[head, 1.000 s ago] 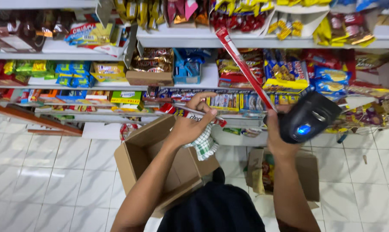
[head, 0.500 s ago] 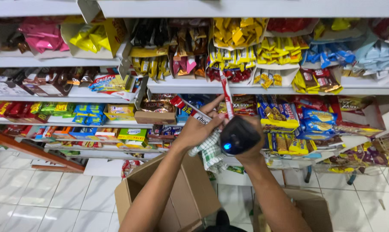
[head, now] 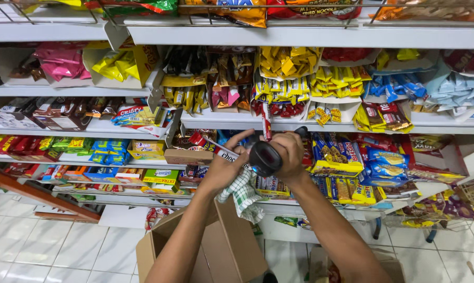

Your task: The person scans snacks using a handheld barcode scanner and places them into a cardboard box.

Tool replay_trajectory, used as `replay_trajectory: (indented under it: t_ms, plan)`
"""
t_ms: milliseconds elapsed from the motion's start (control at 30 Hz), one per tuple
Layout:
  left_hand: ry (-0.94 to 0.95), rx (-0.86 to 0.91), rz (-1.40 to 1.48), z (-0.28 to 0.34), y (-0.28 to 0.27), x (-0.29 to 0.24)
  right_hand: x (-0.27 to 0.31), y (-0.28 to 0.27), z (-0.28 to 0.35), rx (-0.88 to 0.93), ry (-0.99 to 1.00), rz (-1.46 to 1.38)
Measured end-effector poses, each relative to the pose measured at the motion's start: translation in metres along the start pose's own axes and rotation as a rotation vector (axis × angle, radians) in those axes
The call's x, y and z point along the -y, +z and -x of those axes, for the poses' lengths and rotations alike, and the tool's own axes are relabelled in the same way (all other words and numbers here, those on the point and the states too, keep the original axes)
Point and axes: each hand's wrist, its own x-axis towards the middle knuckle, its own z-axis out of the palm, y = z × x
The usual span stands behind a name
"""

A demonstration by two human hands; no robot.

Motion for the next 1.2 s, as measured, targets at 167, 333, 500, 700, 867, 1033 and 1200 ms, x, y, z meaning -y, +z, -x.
replay_trajectory:
  t_ms: [167, 333, 500, 700, 867, 1033, 1200]
  plan:
    - [-0.031, -0.105, -0.010, -0.007, -0.003, 0.002, -0.004, 0.004, -0.004, 0.155, 0.108, 0.011]
    - [0.039, -0.161, -0.105, -0.006, -0.012, -0.005, 0.000, 0.005, -0.020, 0.204, 0.144, 0.091]
    - [0.024, -0.200, -0.071, 0.006, -0.015, -0.009, 0.009, 0.002, -0.030, 0.379, 0.336, 0.069]
    - [0.070, -0.217, 0.068, 0.032, -0.017, 0.002, 0.038, -0.023, 0.007, 0.243, 0.694, -0.255]
    - [0.089, -0.274, 0.242, 0.057, -0.013, 0.025, 0.076, -0.043, 0.069, 0.199, 1.169, -0.785]
    - [0.026, -0.241, 0.376, 0.077, 0.010, 0.049, 0.118, -0.050, 0.115, -0.003, 1.258, -0.912]
    - [-0.020, -0.129, 0.324, 0.098, 0.019, 0.070, 0.134, -0.065, 0.130, -0.146, 1.361, -0.881]
